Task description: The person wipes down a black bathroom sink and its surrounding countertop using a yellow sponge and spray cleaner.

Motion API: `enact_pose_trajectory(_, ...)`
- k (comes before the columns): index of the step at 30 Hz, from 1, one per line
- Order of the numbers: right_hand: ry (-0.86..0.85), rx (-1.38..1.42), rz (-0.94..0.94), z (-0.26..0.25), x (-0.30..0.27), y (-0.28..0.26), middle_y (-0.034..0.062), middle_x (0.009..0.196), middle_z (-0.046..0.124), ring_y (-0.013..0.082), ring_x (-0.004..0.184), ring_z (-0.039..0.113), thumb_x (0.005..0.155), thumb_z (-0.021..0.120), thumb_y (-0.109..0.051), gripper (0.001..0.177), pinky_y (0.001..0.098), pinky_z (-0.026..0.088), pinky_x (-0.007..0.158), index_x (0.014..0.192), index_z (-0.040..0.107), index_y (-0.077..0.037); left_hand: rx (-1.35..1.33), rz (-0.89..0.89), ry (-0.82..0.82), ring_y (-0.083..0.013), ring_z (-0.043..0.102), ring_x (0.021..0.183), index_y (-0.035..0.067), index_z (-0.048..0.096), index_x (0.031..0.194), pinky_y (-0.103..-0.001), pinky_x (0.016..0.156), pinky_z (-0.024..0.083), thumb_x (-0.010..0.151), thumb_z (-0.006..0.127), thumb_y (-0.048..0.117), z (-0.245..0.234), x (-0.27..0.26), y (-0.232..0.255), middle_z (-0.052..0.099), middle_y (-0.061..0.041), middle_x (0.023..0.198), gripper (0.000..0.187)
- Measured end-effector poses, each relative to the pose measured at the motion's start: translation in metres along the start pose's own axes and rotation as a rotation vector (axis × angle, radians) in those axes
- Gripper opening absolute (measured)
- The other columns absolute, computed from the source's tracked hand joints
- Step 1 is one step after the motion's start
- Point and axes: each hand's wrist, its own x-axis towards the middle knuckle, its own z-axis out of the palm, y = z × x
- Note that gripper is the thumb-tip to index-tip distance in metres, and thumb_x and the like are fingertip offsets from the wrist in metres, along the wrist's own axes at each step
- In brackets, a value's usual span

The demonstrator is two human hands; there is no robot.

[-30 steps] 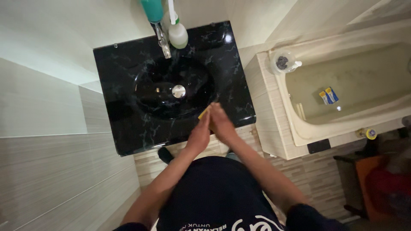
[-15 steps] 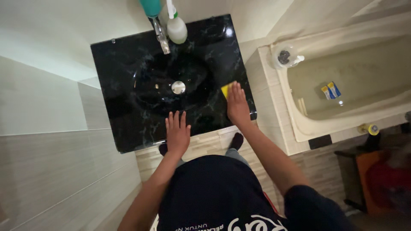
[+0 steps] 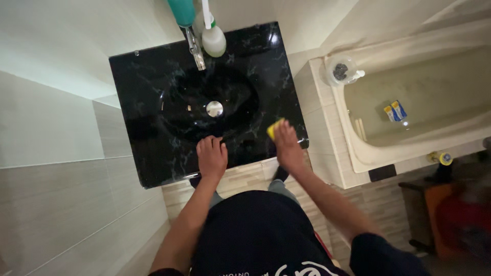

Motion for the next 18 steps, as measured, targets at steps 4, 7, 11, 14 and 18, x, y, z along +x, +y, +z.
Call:
enact_pose_trajectory(4,0.005,-0.148,0.07,0.012,0.081,0.017,0.0337,0.159,0.034,0.0484,0.151,0.031,0.094,0.048,-0.003,0.057,0.054,0.027,0.124,0.149,0.04,0.01,0.0,-0.037,-0.041,-0.0356,0.055,0.113,0.004,0.066,0.114,-0.052,0.11,0.039,0.098,0.06,0.016,0.001,-0.001,0.0,0.058,-0.015,0.113,0.021)
enact_pose_trajectory(7,-0.069,-0.16,0.057,0.031,0.112,-0.018,0.0328,0.152,0.043,0.046,0.143,0.042,0.092,0.05,-0.005,0.059,0.0495,0.037,0.116,0.148,0.044,0.012,-0.048,-0.036,-0.003,-0.0353,0.056,0.111,0.004,0.065,0.113,-0.051,0.109,0.04,0.097,0.06,0.015,0.002,0.0,0.0,0.06,-0.015,0.112,0.02)
enact_pose_trajectory(11,-0.254,0.088,-0.046,0.036,0.089,-0.088,0.0231,0.134,0.062,0.0375,0.13,0.057,0.094,0.054,-0.009,0.042,0.044,0.045,0.114,0.134,0.06,0.003,-0.108,-0.092,0.032,-0.0348,0.058,0.11,0.005,0.063,0.106,-0.049,0.108,0.041,0.099,0.058,0.013,0.003,0.002,-0.002,0.061,-0.013,0.107,0.012)
enact_pose_trajectory(14,-0.276,0.309,-0.058,0.023,0.081,-0.093,0.0193,0.138,0.062,0.0357,0.134,0.055,0.093,0.051,-0.003,0.041,0.0433,0.043,0.113,0.131,0.065,-0.004,-0.101,-0.107,0.031,-0.0355,0.058,0.108,0.006,0.063,0.104,-0.049,0.106,0.041,0.098,0.059,0.014,0.004,0.005,-0.001,0.062,-0.014,0.106,0.011)
enact_pose_trajectory(18,-0.184,0.054,-0.164,0.022,0.106,-0.014,0.0228,0.147,0.053,0.0357,0.138,0.049,0.085,0.053,-0.003,0.055,0.0436,0.038,0.115,0.14,0.057,0.003,-0.067,-0.081,0.053,-0.0349,0.058,0.107,0.006,0.063,0.104,-0.05,0.106,0.042,0.097,0.058,0.014,0.003,0.005,0.001,0.061,-0.014,0.107,0.012)
